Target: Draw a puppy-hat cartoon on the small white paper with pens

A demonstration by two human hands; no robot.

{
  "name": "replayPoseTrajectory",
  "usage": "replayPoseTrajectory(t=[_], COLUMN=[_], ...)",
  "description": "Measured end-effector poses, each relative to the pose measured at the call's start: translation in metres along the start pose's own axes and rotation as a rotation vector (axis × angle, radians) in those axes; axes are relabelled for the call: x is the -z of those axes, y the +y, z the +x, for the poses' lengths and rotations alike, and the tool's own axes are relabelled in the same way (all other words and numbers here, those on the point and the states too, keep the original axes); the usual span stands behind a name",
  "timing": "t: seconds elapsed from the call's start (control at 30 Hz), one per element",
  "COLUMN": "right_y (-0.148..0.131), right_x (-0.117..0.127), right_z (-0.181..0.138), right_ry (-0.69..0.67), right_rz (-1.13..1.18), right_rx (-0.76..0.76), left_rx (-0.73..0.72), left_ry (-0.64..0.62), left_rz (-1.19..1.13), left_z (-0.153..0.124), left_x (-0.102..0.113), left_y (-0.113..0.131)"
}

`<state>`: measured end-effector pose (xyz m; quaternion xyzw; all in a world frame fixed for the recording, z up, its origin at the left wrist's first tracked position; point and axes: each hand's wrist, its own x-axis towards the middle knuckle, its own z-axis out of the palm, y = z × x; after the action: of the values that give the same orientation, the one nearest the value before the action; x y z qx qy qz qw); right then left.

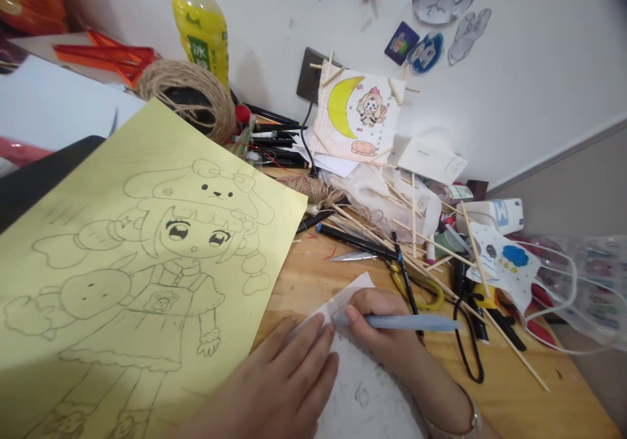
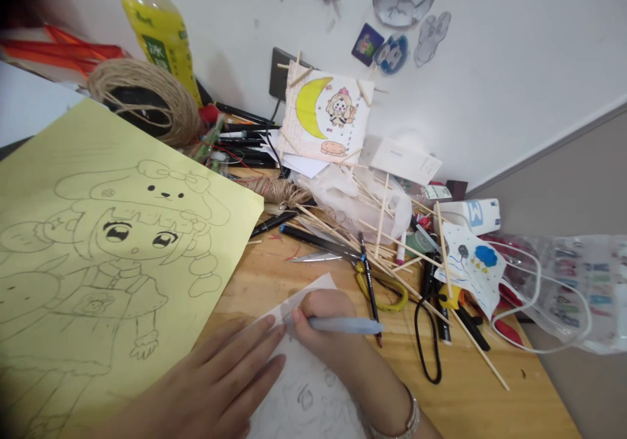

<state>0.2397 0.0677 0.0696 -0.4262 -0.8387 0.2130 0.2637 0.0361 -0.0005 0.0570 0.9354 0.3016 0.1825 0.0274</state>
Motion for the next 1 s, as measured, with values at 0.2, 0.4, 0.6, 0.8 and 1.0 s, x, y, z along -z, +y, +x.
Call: replayPoseTrajectory(t=[0.2, 0.4, 0.6, 0.8, 1.0], right_y=[-0.0017, -0.0024, -0.002, -0.0022, -0.0009], right_x=[0.0005, 0.0004, -0.0005, -0.0002, 0.0002], right_z=[-0.0016, -0.0027, -0.0021, -0.0027, -0.0033], right_ry=[0.049, 0.016, 0.039, 0.012, 0.038], right_rz=[-0.055, -0.085, -0.092, -0.096, -0.067], right_rx=[-0.037, 0.002, -0.016, -0.036, -0.052], left_rx=[-0.002, 0.017, 0.009, -0.003, 0.005], left_ry=[-0.007, -0.008, -0.002, 0.007, 0.013], left_rz=[0.002, -0.013, 0.011, 0.045, 0.02], left_z=[-0.0014, -0.0011, -0.0011, -0.002, -0.0001], left_x=[-0.0014, -0.0025, -0.005, -0.0032, -0.0057], left_y=[0.0019, 0.001, 0.001, 0.0027, -0.0001])
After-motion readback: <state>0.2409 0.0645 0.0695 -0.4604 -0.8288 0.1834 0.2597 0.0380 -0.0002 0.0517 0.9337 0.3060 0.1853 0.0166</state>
